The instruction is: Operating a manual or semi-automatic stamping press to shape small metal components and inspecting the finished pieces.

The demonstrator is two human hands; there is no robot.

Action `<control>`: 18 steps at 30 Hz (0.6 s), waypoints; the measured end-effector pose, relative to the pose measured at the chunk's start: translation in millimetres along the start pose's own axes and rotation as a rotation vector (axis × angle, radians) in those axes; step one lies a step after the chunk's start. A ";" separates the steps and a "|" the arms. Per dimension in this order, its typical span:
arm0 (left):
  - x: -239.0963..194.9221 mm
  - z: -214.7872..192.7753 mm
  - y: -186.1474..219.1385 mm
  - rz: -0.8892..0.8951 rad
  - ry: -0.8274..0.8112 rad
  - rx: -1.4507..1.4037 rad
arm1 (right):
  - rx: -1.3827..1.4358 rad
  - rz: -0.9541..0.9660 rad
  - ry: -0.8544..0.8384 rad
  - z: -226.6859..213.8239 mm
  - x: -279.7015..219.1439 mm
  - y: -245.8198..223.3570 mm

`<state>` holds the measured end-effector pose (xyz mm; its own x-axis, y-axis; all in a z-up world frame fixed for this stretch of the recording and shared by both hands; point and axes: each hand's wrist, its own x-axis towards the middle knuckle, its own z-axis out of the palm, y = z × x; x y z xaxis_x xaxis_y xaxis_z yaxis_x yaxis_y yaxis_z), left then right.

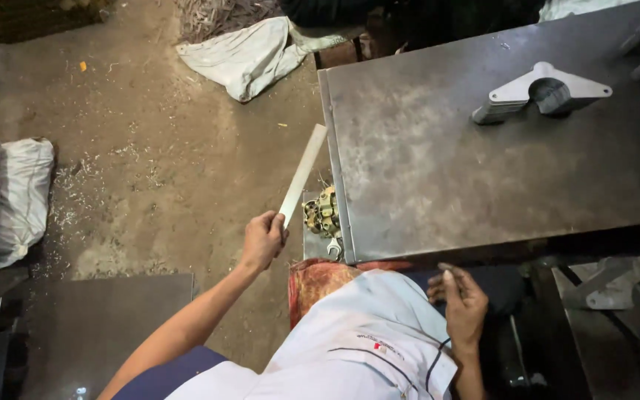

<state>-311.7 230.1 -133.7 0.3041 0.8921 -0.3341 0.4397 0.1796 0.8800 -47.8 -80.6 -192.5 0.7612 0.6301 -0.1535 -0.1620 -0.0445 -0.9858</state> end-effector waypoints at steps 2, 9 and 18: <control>1.6 2.2 11.9 0.024 -0.052 0.122 | 0.064 0.067 0.086 -3.5 0.1 11.1; 16.2 -2.0 11.2 -0.015 -0.081 0.230 | 0.113 0.059 0.239 -15.1 2.7 21.9; 32.5 -8.8 60.8 -0.008 -0.160 0.257 | 0.171 0.036 0.325 -20.8 -1.5 23.2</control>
<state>-282.5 273.7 -88.0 0.4203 0.8109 -0.4073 0.6357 0.0572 0.7699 -39.6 -98.7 -216.5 0.9083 0.3502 -0.2286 -0.2739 0.0852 -0.9580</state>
